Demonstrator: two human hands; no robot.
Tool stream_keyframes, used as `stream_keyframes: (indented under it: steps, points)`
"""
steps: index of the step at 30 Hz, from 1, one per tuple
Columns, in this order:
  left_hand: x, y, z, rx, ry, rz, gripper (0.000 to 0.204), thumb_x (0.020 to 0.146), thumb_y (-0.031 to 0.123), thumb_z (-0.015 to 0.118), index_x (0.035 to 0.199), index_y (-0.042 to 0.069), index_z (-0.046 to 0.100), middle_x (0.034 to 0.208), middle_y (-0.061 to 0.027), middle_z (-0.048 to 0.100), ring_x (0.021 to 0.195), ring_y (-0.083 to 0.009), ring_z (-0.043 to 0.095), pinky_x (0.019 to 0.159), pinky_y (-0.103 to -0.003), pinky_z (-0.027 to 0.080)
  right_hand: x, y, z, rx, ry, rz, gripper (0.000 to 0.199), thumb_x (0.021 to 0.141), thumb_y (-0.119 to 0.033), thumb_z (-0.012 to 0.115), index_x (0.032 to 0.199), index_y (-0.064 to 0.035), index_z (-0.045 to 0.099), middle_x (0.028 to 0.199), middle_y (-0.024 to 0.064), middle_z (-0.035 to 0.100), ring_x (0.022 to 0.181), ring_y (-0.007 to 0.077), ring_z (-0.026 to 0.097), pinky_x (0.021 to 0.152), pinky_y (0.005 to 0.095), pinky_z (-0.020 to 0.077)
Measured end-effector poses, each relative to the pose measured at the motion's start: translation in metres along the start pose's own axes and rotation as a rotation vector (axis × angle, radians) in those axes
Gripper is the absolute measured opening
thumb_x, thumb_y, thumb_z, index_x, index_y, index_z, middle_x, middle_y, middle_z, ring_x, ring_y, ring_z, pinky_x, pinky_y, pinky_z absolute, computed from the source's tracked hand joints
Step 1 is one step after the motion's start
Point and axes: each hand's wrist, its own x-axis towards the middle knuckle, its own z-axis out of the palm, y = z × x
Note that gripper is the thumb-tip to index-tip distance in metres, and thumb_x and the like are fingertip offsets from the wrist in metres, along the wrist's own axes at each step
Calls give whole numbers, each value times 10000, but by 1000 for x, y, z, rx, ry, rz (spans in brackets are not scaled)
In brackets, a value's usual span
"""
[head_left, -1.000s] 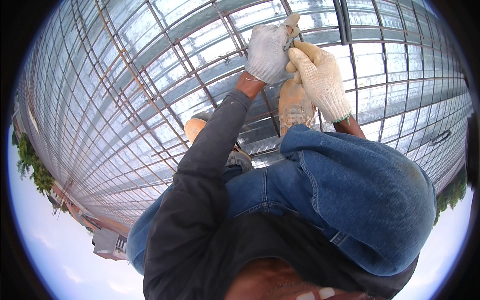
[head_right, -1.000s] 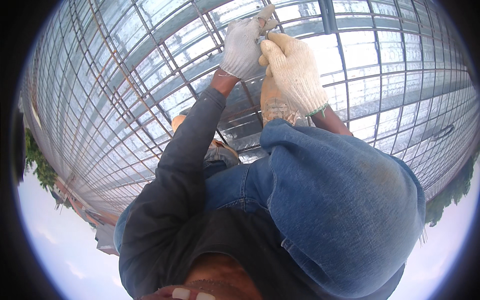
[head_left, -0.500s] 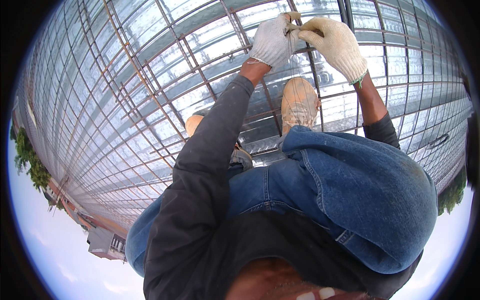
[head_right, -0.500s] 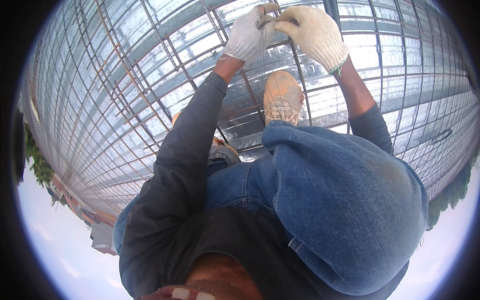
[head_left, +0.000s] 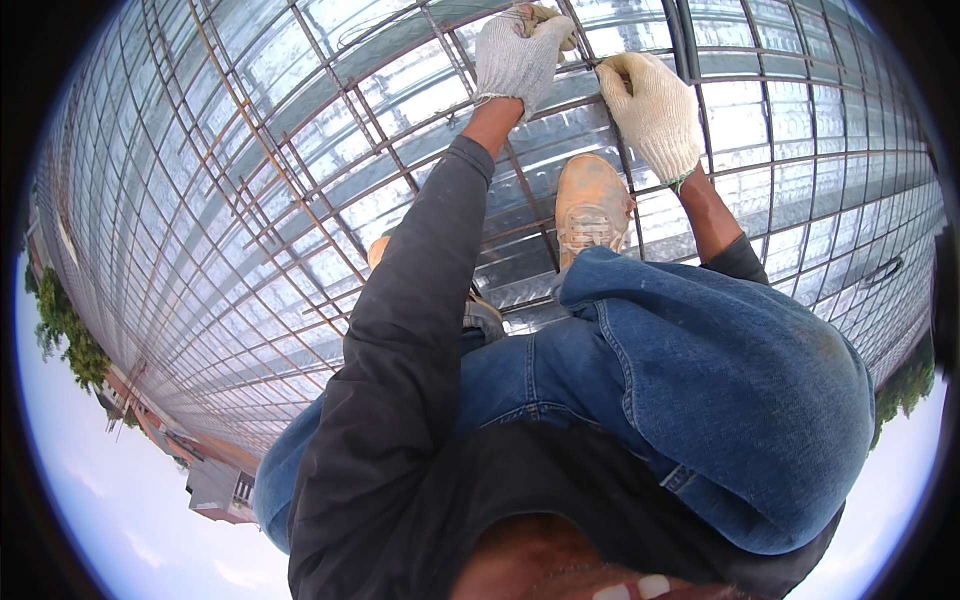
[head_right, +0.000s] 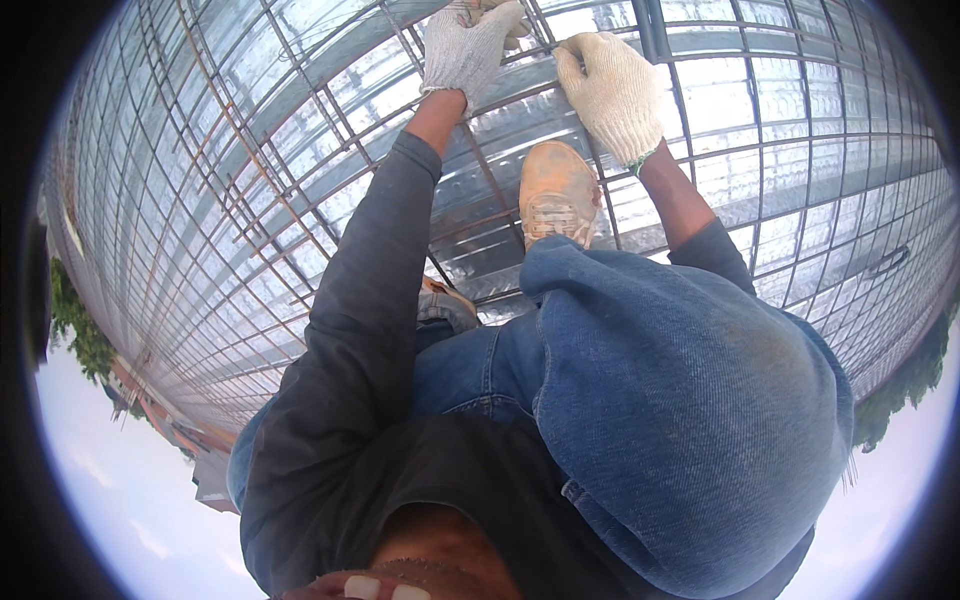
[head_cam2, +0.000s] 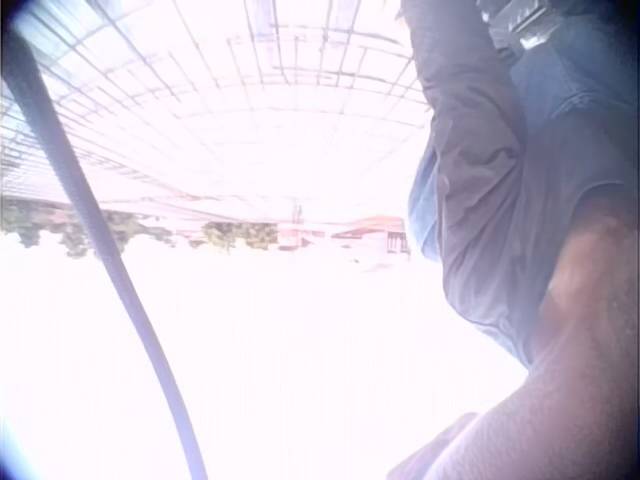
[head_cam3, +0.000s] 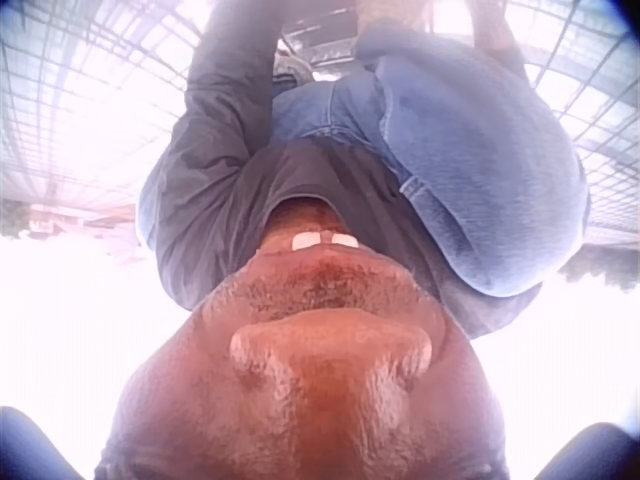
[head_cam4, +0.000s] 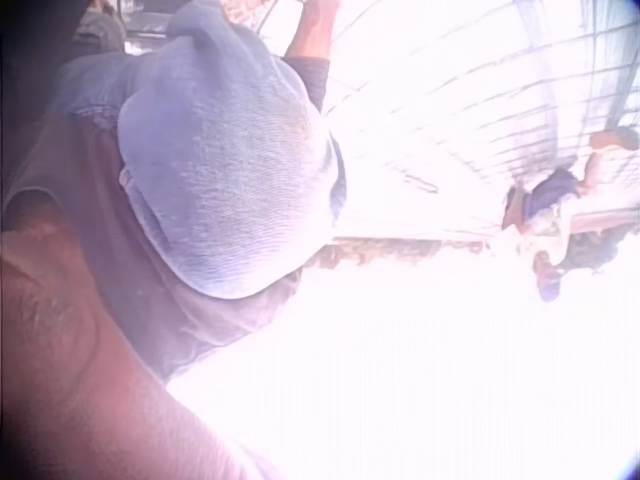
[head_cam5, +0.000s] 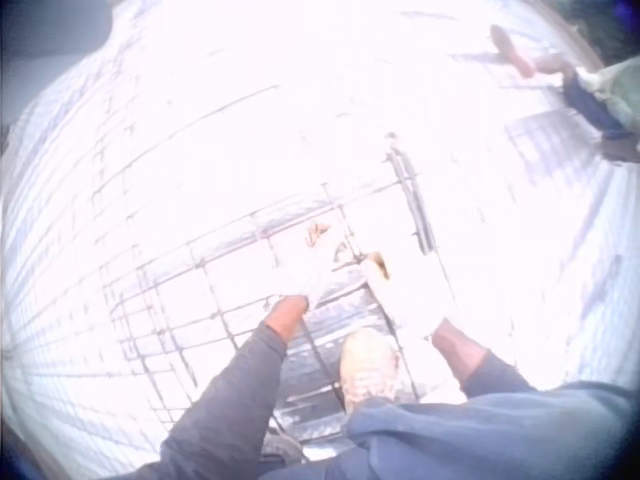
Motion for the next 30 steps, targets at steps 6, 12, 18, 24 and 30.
stream_keyframes:
  steps: [6,12,18,24,30]
  points:
    - [44,3,27,303,-15,130,361,1071,356,722,1265,52,728,1148,-92,770,1050,-239,743,892,-407,614,-11,-28,11,44,83,153,250,1044,-272,730,1078,-36,808,939,157,793,859,342,781,783,442,610]
    - [-6,35,40,1066,-185,918,243,1001,235,759,1180,78,805,1143,-108,809,1062,-282,787,900,-421,647,-19,-10,31,206,3,354,320,993,-322,743,992,-10,814,913,218,790,899,416,780,806,497,596]
    - [-36,59,52,1095,-276,1042,210,948,211,791,1114,99,853,1122,-127,833,1061,-311,815,884,-439,664,-6,13,72,186,110,309,312,999,-318,745,1083,-21,781,866,139,804,818,306,785,705,427,607]
    - [-23,72,10,286,112,425,494,972,542,802,1041,54,825,951,-159,823,905,-333,805,805,-427,619,-13,-23,32,1503,25,1066,464,1102,-404,698,1216,44,729,985,184,808,769,171,743,603,304,587]
    - [-27,41,-2,629,-11,-43,557,1008,606,711,1048,66,841,894,-173,799,800,-325,774,822,-423,604,-11,-71,-78,579,-572,443,570,1110,-484,678,1366,19,761,1112,205,827,928,216,808,770,358,660]
